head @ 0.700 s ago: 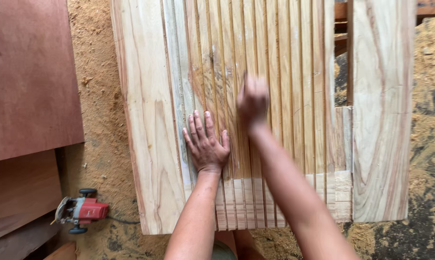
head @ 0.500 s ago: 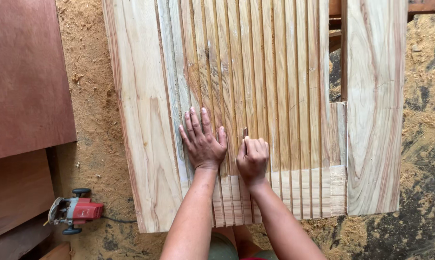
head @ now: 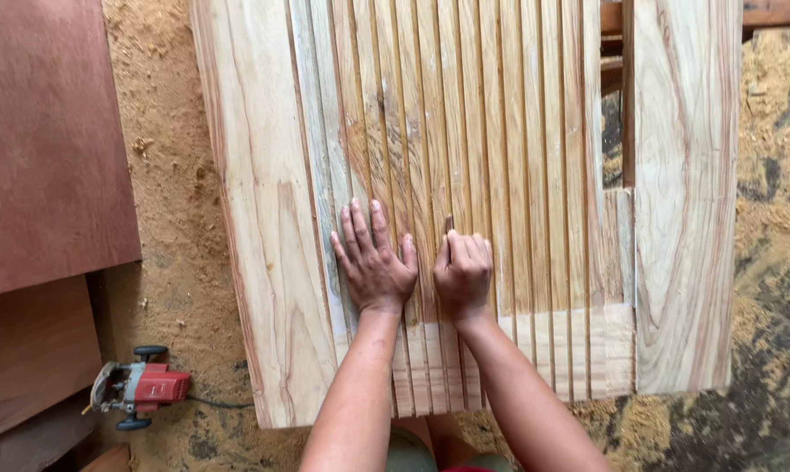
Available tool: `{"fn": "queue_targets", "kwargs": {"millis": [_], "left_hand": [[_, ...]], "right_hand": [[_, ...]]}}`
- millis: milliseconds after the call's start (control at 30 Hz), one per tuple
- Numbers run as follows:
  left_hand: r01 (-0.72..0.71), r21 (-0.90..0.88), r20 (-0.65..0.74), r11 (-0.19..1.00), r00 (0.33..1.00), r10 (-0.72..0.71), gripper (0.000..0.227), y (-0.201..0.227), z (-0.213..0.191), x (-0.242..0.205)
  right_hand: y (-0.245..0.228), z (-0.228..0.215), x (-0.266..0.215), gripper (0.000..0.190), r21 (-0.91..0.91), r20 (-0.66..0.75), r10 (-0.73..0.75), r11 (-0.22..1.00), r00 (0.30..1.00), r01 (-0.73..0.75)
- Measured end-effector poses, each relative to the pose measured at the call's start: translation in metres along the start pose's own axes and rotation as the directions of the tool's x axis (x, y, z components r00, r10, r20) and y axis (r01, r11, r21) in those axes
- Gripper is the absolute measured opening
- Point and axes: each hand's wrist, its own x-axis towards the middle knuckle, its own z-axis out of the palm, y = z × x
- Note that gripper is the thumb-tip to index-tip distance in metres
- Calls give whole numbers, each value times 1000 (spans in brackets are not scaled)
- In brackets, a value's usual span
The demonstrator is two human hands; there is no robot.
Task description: The person uses a small metal scraper to remove excess material from the grooves of a wooden panel. They work methodically across the surface, clearing debris from each groove.
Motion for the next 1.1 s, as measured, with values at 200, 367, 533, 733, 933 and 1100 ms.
{"fn": "queue_targets", "kwargs": {"millis": [200, 367, 533, 733, 933, 1100], "left_hand": [[3, 10, 26, 1000, 1000, -3, 76, 2, 3, -1], [16, -20, 26, 1000, 1000, -16, 76, -1, 3, -7], [-4, -32, 5, 999, 1000, 4, 77, 0, 0, 0], [4, -31, -5, 1000, 1000, -4, 76, 1, 4, -1], [0, -31, -14, 1000, 1000, -1, 76, 1, 4, 1], [-6, -29, -5, 1000, 1000, 5, 76, -2, 4, -4]], "right_hand": [[48, 114, 159, 15, -31, 36, 45, 999, 998, -44], [51, 72, 89, 5, -32, 37, -6, 999, 999, 7], [-2, -42, -100, 13, -4, 81, 30, 1000, 996, -30], [11, -7, -34, 2, -45, 79, 63, 997, 995, -60], [15, -17, -42, 5, 55, 68, 16, 998, 998, -20], [-23, -93, -166, 9, 47, 113, 122, 991, 986, -128]]}}
